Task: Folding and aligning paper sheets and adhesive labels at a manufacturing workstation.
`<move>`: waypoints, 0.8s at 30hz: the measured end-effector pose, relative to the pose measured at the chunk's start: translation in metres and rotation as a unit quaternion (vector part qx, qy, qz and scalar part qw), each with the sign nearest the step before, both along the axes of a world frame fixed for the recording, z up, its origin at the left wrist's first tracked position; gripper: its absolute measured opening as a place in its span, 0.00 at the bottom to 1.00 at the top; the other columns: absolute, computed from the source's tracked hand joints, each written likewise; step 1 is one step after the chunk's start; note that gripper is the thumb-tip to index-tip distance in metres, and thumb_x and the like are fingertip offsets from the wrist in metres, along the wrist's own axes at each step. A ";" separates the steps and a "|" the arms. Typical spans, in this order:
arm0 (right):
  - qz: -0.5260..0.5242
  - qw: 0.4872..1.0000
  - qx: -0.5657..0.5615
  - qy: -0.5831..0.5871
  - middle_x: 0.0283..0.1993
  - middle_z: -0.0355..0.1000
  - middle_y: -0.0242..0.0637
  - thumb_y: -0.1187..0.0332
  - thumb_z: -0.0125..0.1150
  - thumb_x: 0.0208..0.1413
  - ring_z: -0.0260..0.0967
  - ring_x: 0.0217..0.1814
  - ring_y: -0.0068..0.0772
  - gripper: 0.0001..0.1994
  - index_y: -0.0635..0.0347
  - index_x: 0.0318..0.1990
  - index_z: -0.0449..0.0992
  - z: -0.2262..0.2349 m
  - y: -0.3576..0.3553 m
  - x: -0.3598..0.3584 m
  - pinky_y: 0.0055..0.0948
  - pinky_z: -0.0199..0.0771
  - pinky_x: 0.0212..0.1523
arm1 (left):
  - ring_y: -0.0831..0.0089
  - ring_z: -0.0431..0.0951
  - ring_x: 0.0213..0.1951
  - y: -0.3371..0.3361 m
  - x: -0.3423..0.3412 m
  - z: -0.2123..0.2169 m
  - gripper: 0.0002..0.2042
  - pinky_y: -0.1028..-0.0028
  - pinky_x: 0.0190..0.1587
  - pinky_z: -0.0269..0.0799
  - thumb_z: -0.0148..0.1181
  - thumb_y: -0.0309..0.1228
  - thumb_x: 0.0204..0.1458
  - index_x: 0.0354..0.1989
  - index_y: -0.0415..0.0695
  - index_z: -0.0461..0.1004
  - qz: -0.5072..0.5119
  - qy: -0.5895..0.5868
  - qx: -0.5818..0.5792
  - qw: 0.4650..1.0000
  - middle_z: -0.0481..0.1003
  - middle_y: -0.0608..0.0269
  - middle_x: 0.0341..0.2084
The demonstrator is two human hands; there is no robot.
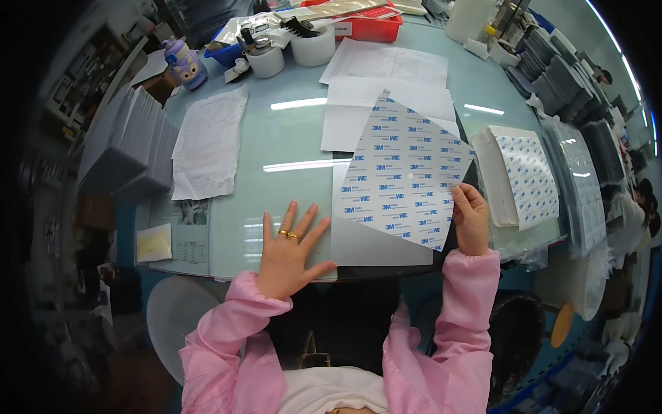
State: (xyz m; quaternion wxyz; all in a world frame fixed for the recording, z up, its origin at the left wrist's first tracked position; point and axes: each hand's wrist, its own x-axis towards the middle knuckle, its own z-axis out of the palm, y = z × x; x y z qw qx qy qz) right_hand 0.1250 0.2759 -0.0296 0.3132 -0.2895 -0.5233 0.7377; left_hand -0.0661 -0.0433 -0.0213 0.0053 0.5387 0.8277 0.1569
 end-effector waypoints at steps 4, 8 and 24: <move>-0.030 0.999 0.013 0.002 0.39 0.78 0.35 0.71 0.56 0.66 0.76 0.36 0.18 0.07 0.63 0.47 0.75 -0.001 -0.008 0.007 0.17 0.78 0.36 | 0.53 0.47 0.73 -0.008 -0.004 -0.004 0.37 0.32 0.68 0.31 0.58 0.61 0.51 0.67 0.56 0.64 -0.012 -0.023 0.018 1.000 0.56 0.63 0.71; -0.026 0.999 0.037 -0.014 0.38 0.78 0.33 0.71 0.56 0.65 0.75 0.35 0.17 0.07 0.64 0.46 0.75 0.009 -0.013 0.007 0.16 0.77 0.36 | 0.53 0.47 0.73 -0.011 -0.005 -0.001 0.37 0.32 0.68 0.31 0.59 0.61 0.50 0.67 0.55 0.64 -0.016 -0.030 0.025 0.999 0.56 0.62 0.71; 0.080 0.996 0.036 -0.028 0.38 0.77 0.33 0.70 0.58 0.65 0.74 0.36 0.18 0.08 0.66 0.46 0.76 0.012 -0.092 -0.085 0.18 0.76 0.38 | 0.57 0.49 0.73 -0.090 -0.049 -0.005 0.33 0.41 0.71 0.34 0.62 0.51 0.53 0.65 0.47 0.66 0.019 -0.055 0.009 0.998 0.57 0.61 0.71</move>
